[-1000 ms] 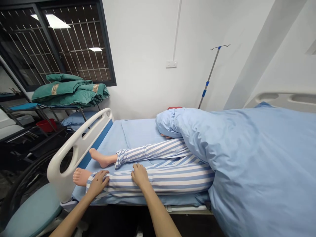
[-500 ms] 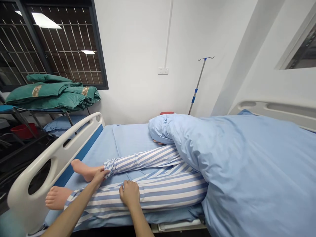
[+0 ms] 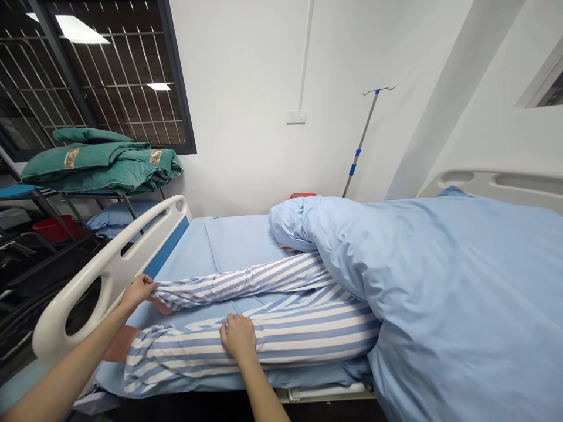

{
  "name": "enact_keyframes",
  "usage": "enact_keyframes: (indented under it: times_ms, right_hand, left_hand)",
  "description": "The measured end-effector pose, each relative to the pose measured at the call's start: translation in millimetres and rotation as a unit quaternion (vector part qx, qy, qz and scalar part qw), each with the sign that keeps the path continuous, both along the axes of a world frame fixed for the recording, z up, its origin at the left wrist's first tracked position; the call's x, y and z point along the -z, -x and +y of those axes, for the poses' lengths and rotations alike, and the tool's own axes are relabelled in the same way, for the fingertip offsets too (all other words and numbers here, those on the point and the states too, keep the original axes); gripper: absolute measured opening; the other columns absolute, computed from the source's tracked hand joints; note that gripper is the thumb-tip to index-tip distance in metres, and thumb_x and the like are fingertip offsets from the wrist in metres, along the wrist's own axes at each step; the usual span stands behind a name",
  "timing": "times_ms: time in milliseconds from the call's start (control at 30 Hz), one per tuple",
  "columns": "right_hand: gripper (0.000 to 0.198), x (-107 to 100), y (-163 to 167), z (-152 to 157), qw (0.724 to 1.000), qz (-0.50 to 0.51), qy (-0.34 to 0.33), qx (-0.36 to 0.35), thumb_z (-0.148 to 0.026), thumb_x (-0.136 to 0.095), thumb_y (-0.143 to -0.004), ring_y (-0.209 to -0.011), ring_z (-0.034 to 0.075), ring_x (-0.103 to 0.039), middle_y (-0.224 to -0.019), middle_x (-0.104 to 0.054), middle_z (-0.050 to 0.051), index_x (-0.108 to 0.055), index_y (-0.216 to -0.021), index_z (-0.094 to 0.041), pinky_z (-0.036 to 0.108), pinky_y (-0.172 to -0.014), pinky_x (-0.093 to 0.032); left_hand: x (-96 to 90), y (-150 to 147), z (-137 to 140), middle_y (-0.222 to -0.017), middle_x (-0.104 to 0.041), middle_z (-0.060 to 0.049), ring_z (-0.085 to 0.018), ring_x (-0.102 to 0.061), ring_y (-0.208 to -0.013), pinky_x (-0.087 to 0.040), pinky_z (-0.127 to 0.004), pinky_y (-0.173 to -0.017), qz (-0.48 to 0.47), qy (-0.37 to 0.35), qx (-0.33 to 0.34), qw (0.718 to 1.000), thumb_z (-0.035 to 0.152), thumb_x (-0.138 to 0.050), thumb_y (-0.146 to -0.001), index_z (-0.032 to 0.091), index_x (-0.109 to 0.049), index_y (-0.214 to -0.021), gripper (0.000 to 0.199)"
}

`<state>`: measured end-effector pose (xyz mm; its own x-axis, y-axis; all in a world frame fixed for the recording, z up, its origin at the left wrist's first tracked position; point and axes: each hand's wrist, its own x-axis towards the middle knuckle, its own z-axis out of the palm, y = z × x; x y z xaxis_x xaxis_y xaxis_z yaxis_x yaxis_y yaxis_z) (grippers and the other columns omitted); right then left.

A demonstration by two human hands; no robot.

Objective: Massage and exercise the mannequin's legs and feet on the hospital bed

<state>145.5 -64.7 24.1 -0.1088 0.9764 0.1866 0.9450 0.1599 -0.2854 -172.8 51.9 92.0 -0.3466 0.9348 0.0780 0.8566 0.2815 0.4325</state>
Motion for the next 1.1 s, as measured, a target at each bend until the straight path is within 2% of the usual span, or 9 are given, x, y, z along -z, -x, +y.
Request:
enact_keyframes:
  times_ms: [100, 200, 300, 400, 500, 600, 700, 933, 1100]
  right_hand:
    - [0.025, 1, 0, 0, 1.0, -0.004, -0.007, -0.001, -0.028, -0.036, -0.085, -0.079, 0.02, -0.058, -0.081, -0.065, 0.007, -0.059, -0.081, -0.018, 0.03, -0.069, -0.035]
    - [0.025, 2, 0, 0, 1.0, -0.003, -0.012, 0.002, -0.028, -0.037, -0.084, -0.079, 0.02, -0.058, -0.08, -0.065, 0.007, -0.059, -0.082, -0.018, 0.029, -0.069, -0.035]
    - [0.024, 2, 0, 0, 1.0, 0.001, -0.014, 0.002, -0.027, -0.038, -0.084, -0.079, 0.02, -0.058, -0.08, -0.065, 0.007, -0.06, -0.081, -0.018, 0.029, -0.07, -0.035]
    - [0.023, 2, 0, 0, 1.0, 0.003, -0.017, 0.002, -0.027, -0.038, -0.084, -0.079, 0.02, -0.058, -0.08, -0.065, 0.007, -0.06, -0.081, -0.018, 0.029, -0.07, -0.035]
    - [0.022, 2, 0, -1, 1.0, 0.0, -0.017, 0.002, -0.027, -0.039, -0.083, -0.078, 0.02, -0.058, -0.08, -0.065, 0.007, -0.059, -0.081, -0.018, 0.029, -0.07, -0.035]
    - [0.023, 3, 0, 0, 1.0, -0.003, -0.017, 0.0, -0.027, -0.039, -0.084, -0.078, 0.02, -0.058, -0.08, -0.065, 0.007, -0.059, -0.081, -0.018, 0.029, -0.069, -0.035]
    - [0.023, 5, 1, 1, 1.0, -0.003, -0.019, 0.002, -0.027, -0.038, -0.084, -0.078, 0.02, -0.058, -0.079, -0.065, 0.007, -0.06, -0.081, -0.018, 0.029, -0.069, -0.035]
    - [0.024, 5, 0, 1, 1.0, -0.002, -0.016, -0.001, -0.028, -0.038, -0.084, -0.078, 0.02, -0.058, -0.079, -0.065, 0.007, -0.059, -0.08, -0.018, 0.029, -0.069, -0.034]
    - [0.024, 4, -1, 1, 1.0, -0.003, -0.017, -0.004, -0.028, -0.037, -0.084, -0.077, 0.02, -0.058, -0.08, -0.065, 0.007, -0.059, -0.08, -0.018, 0.029, -0.068, -0.034]
  left_hand:
    - [-3.9, -11, -12, -0.094, -0.059, -0.01, -0.026, -0.057, -0.082, -0.042, -0.035, -0.068, 0.119, -0.024, 0.018, 0.992, 0.029, -0.045, -0.071, 0.019, -0.055, -0.095, 0.027]
    - [-4.6, -23, -22, -0.098, -0.056, -0.012, -0.026, -0.055, -0.085, -0.041, -0.038, -0.074, 0.233, -0.084, 0.068, 0.966, 0.028, -0.038, -0.077, 0.018, -0.054, -0.105, 0.034]
    - [1.9, -34, -20, -0.095, -0.057, -0.01, -0.024, -0.053, -0.09, -0.037, -0.038, -0.084, 0.224, -0.099, 0.165, 0.956, 0.03, -0.037, -0.079, 0.018, -0.057, -0.101, 0.032]
    - [19.7, -46, -12, -0.105, -0.058, -0.008, -0.02, -0.052, -0.098, -0.036, -0.034, -0.09, 0.13, -0.07, 0.251, 0.957, 0.029, -0.036, -0.078, 0.017, -0.055, -0.105, 0.034]
    - [47.4, -57, -9, -0.121, -0.053, -0.01, -0.02, -0.046, -0.112, -0.032, -0.032, -0.097, 0.092, -0.035, 0.292, 0.951, 0.029, -0.039, -0.076, 0.015, -0.047, -0.118, 0.045]
    - [75.8, -59, -15, -0.132, -0.045, -0.015, -0.027, -0.039, -0.121, -0.024, -0.042, -0.103, 0.146, -0.008, 0.296, 0.944, 0.026, -0.045, -0.07, 0.012, -0.042, -0.126, 0.058]
    - [93.3, -50, -23, -0.137, -0.037, -0.017, -0.031, -0.031, -0.126, -0.014, -0.049, -0.105, 0.227, -0.038, 0.301, 0.925, 0.021, -0.047, -0.065, 0.01, -0.042, -0.127, 0.064]
    - [86.0, -35, -34, -0.137, -0.038, -0.014, -0.03, -0.032, -0.125, -0.018, -0.047, -0.104, 0.282, -0.054, 0.312, 0.906, 0.019, -0.047, -0.068, 0.015, -0.042, -0.13, 0.062]
    - [78.7, -30, -41, -0.138, -0.037, -0.009, -0.032, -0.032, -0.125, -0.021, -0.05, -0.102, 0.297, -0.046, 0.319, 0.899, 0.015, -0.05, -0.064, 0.029, -0.043, -0.129, 0.067]
